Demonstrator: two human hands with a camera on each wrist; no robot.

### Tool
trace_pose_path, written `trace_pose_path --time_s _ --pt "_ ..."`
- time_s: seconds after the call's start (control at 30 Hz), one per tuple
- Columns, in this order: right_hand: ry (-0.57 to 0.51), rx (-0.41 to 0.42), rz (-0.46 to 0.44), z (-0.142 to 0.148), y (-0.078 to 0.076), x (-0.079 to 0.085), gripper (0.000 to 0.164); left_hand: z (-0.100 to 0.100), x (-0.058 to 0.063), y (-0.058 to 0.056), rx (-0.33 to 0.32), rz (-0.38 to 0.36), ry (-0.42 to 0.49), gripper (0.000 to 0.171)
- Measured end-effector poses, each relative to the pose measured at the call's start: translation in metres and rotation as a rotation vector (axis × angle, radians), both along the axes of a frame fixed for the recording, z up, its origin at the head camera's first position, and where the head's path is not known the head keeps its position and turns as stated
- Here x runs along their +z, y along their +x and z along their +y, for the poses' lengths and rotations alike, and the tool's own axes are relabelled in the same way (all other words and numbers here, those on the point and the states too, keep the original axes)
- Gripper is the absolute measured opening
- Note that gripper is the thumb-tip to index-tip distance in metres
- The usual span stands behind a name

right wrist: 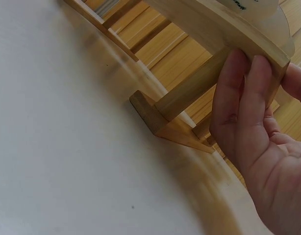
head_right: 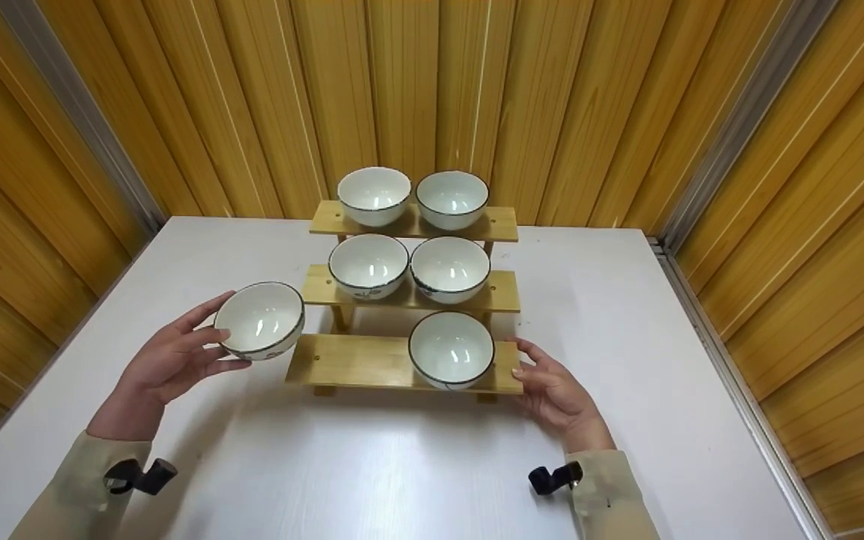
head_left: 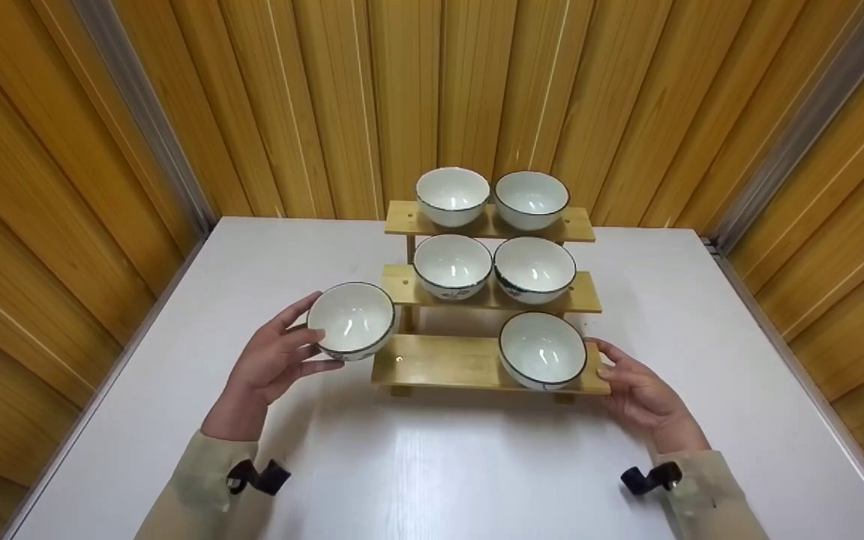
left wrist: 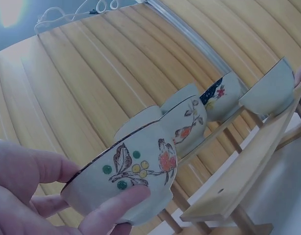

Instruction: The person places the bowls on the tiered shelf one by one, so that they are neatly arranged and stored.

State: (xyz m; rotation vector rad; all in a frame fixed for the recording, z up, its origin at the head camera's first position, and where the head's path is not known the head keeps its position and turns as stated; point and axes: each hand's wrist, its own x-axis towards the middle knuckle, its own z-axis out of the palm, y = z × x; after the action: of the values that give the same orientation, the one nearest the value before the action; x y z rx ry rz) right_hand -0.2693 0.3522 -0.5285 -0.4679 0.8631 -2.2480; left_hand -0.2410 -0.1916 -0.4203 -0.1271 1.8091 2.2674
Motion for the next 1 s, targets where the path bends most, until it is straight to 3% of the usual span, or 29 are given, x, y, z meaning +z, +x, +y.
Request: trace_pose_path --time_s 0.2,0.57,1.0 --pt "0.008 -0.007 0.003 0.000 -0.001 0.001 0.059 0.019 -0.002 0.001 -0.083 0.031 -0.014 0.072" --pt "-0.002 0.005 0.000 0.000 0.000 0.001 0.059 0.059 -0.009 -0.004 -0.216 0.018 -0.029 0.071" --pt "0.016 -0.011 0.012 -0.001 0.000 0.001 0.059 0.094 -0.014 -0.014 -0.309 0.026 0.000 0.068"
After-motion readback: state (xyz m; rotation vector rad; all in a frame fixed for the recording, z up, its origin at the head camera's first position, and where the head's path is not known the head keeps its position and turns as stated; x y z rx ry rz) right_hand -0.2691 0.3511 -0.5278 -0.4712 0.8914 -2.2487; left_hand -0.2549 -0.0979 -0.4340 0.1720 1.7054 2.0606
